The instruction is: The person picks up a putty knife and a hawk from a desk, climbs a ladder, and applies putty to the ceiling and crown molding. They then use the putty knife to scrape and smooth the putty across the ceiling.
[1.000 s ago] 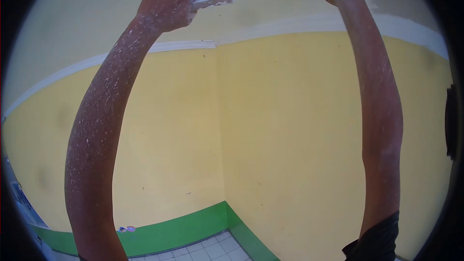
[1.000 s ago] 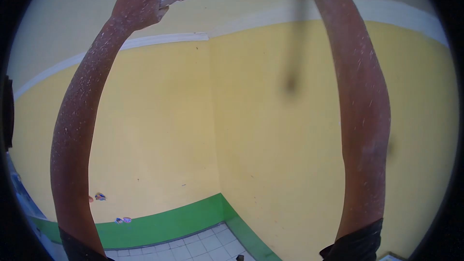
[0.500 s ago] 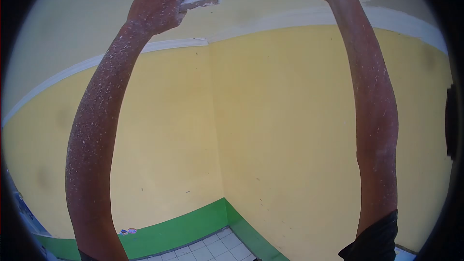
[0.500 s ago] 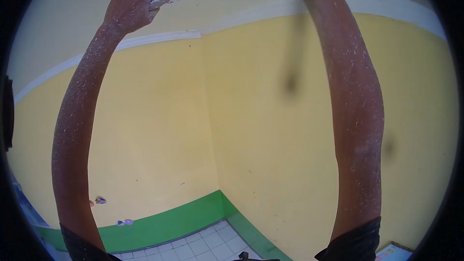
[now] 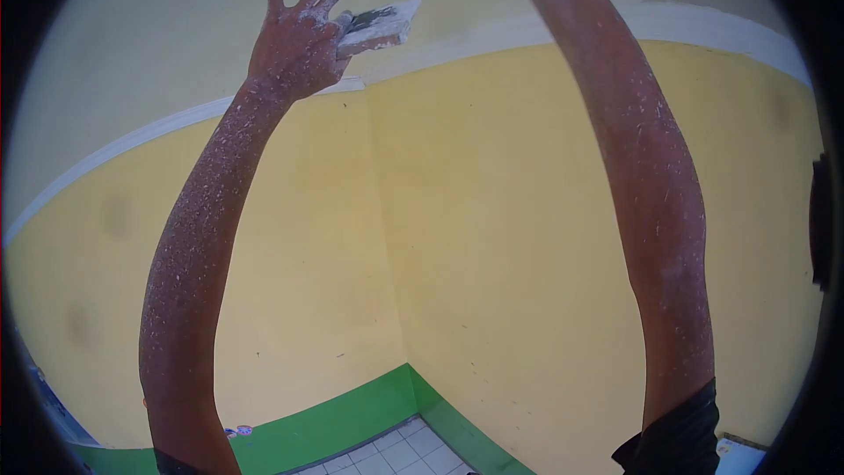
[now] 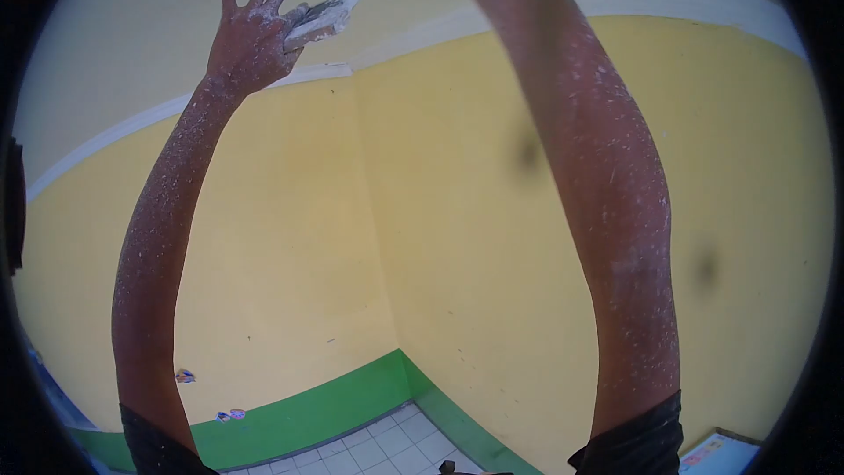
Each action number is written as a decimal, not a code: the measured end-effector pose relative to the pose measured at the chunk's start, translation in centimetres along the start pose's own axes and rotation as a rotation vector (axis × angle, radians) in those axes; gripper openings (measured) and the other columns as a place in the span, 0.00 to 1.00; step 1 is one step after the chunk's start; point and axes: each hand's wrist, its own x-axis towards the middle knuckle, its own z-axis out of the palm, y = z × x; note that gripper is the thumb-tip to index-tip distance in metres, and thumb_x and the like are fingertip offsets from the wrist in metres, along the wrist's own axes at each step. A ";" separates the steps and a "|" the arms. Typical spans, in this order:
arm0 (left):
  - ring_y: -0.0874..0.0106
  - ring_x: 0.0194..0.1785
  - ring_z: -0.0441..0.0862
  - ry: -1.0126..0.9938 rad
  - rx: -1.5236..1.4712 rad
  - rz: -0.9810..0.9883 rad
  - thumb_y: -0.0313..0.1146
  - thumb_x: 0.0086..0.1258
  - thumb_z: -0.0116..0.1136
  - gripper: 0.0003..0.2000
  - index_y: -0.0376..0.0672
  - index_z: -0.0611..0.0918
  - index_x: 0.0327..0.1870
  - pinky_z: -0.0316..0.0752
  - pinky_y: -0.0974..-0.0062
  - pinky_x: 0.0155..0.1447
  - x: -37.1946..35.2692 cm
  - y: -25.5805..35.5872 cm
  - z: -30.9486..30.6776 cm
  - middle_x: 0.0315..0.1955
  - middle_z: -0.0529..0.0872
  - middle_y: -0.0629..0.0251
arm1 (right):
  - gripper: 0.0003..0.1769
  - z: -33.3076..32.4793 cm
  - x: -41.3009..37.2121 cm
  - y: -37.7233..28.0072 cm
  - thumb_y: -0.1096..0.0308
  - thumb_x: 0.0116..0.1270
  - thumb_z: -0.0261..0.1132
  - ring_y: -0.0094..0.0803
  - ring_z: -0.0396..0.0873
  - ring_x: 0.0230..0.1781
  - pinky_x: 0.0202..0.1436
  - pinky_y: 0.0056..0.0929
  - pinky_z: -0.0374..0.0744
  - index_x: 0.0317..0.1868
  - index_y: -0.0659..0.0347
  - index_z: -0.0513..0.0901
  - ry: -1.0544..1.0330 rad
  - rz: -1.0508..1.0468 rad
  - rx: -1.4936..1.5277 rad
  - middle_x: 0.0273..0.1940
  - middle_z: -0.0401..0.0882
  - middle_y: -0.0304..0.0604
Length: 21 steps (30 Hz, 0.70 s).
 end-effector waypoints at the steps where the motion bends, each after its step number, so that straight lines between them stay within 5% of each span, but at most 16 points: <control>1: 0.62 0.87 0.45 0.044 -0.046 0.025 0.55 0.74 0.54 0.18 0.65 0.88 0.58 0.24 0.26 0.80 0.4 0.2 0.5 0.83 0.56 0.56 | 0.22 -1.2 -0.5 -2.5 0.54 0.61 0.78 0.46 0.88 0.45 0.49 0.40 0.83 0.49 0.60 0.89 -0.014 0.023 -0.042 0.45 0.90 0.54; 4: 0.62 0.86 0.46 0.167 0.040 -0.030 0.54 0.73 0.56 0.18 0.67 0.87 0.60 0.24 0.27 0.80 1.2 1.1 1.3 0.82 0.57 0.55 | 0.20 -3.5 -1.1 -5.3 0.52 0.62 0.76 0.46 0.88 0.45 0.49 0.40 0.82 0.49 0.53 0.90 -0.041 0.044 -0.093 0.45 0.90 0.50; 6: 0.69 0.86 0.48 0.205 0.007 -0.044 0.50 0.68 0.61 0.16 0.60 0.90 0.52 0.26 0.29 0.81 0.8 1.5 1.8 0.82 0.57 0.63 | 0.22 -1.6 3.7 3.6 0.51 0.65 0.73 0.47 0.87 0.49 0.51 0.40 0.82 0.48 0.60 0.89 -0.183 -0.402 -0.337 0.44 0.89 0.56; 8: 0.75 0.85 0.50 0.246 -0.019 -0.058 0.46 0.63 0.65 0.14 0.52 0.92 0.45 0.28 0.31 0.82 0.5 1.3 0.7 0.82 0.58 0.71 | 0.22 -0.9 1.8 4.7 0.51 0.65 0.73 0.46 0.86 0.50 0.51 0.40 0.82 0.49 0.60 0.89 -0.084 -0.169 -0.133 0.45 0.89 0.56; 10: 0.76 0.85 0.50 0.013 0.041 -0.047 0.47 0.63 0.65 0.15 0.52 0.92 0.45 0.28 0.32 0.82 0.5 1.7 -1.5 0.83 0.57 0.71 | 0.22 -0.8 1.4 4.0 0.52 0.65 0.73 0.46 0.86 0.51 0.52 0.40 0.82 0.50 0.61 0.89 -0.082 -0.165 -0.120 0.46 0.89 0.55; 15: 0.77 0.84 0.52 0.180 0.046 -0.021 0.47 0.63 0.65 0.14 0.50 0.92 0.41 0.29 0.33 0.82 2.3 2.0 1.0 0.82 0.59 0.71 | 0.22 -1.9 -0.8 -0.2 0.54 0.66 0.73 0.45 0.85 0.53 0.54 0.40 0.83 0.52 0.61 0.88 -0.103 -0.118 -0.122 0.48 0.89 0.54; 21: 0.77 0.83 0.55 0.134 0.006 -0.051 0.45 0.62 0.66 0.12 0.48 0.92 0.35 0.29 0.34 0.83 2.1 3.2 -0.5 0.80 0.63 0.71 | 0.23 -0.4 2.7 11.2 0.56 0.66 0.74 0.44 0.85 0.55 0.56 0.40 0.83 0.55 0.61 0.86 -0.108 -0.050 -0.132 0.50 0.88 0.52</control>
